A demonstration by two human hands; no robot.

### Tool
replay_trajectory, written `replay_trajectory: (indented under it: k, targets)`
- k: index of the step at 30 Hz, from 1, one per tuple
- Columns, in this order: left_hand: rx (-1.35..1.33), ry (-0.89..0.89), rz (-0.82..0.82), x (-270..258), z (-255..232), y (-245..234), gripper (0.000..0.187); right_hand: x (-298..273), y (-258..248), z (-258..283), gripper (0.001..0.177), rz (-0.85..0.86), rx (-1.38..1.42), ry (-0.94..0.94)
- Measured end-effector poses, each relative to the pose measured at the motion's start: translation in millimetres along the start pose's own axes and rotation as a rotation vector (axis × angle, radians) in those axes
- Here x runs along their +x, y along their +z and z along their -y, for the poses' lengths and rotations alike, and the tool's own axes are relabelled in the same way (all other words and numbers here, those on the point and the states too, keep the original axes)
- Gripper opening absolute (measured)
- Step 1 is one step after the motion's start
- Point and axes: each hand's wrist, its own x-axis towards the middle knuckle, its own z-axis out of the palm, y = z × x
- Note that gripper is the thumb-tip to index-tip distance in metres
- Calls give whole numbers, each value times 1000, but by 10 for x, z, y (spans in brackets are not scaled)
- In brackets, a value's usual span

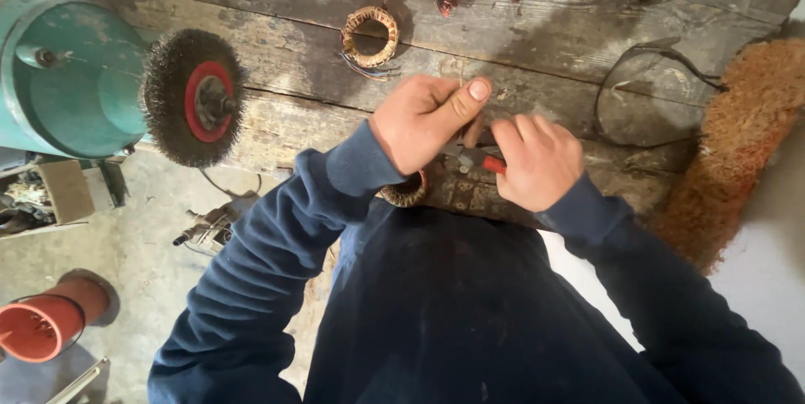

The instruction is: The person winds a thin wire around a cylindrical core to form a coil. They use pliers to cut the wire and tuck the ends into the winding. The person also handles a second coil and a bundle of copper wire on the workbench.

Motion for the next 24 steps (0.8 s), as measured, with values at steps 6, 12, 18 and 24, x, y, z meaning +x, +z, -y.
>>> replay_trajectory:
  k: [6, 12, 18, 24]
  targets:
    - [105, -101, -1, -73, -87, 125, 61, 26, 255, -150, 32, -75, 70, -2]
    - [548, 289, 25, -298, 34, 310, 48, -3, 214, -7, 22, -3, 76, 95]
    - [114, 163, 22, -138, 36, 159, 45, 11, 18, 175, 33, -31, -27, 48]
    - [-90, 31, 47, 48, 159, 66, 61, 18, -9, 160, 40, -44, -59, 10]
